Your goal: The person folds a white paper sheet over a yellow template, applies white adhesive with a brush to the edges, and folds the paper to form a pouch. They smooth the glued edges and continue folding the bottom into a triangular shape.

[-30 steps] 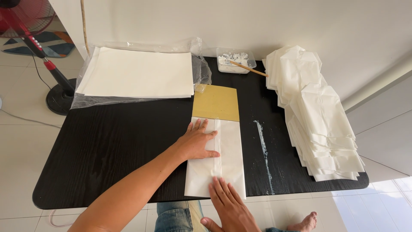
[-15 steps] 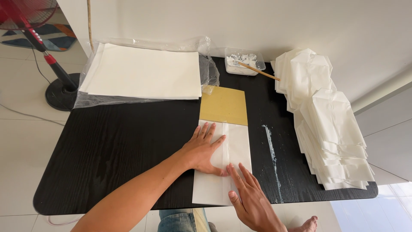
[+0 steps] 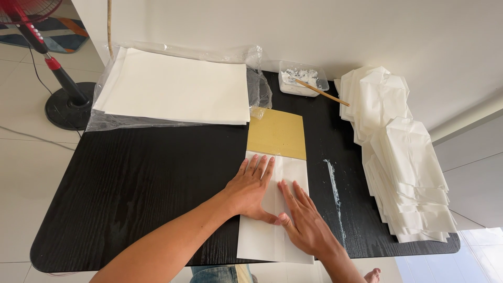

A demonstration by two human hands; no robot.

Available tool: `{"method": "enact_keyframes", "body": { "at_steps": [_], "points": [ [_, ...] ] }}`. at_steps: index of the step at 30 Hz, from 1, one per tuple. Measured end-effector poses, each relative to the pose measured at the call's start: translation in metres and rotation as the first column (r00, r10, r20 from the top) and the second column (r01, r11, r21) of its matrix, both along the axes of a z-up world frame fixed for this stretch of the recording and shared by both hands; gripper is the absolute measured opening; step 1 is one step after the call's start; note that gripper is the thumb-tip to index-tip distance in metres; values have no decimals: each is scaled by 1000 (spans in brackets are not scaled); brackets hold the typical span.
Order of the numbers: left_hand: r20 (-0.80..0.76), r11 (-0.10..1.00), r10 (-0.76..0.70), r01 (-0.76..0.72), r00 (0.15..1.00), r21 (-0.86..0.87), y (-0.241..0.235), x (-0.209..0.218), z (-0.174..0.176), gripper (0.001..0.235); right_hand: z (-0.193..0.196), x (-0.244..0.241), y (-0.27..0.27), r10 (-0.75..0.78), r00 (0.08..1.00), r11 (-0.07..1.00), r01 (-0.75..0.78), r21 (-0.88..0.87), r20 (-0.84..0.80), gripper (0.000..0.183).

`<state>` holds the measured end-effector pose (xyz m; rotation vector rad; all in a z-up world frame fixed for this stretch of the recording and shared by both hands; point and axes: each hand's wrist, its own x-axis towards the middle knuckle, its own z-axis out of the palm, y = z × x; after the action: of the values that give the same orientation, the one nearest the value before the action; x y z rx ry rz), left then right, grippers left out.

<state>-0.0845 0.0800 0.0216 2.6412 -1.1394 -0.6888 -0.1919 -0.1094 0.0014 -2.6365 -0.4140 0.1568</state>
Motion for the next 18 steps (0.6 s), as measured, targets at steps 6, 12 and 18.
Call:
{"method": "enact_keyframes", "body": {
  "at_steps": [6, 12, 18],
  "points": [
    [-21, 1000, 12, -12, 1000, -22, 1, -1, 1, 148, -7, 37, -8, 25, 999, 1000, -24, -20, 27, 75],
    [53, 997, -14, 17, 999, -70, 8, -3, 10, 153, 10, 66, -1, -135, 991, 985, 133, -112, -14, 77],
    [39, 997, -4, 7, 999, -73, 7, -2, 8, 153, 13, 66, -3, -160, 987, 983, 158, -95, -10, 74]
  ]
}}
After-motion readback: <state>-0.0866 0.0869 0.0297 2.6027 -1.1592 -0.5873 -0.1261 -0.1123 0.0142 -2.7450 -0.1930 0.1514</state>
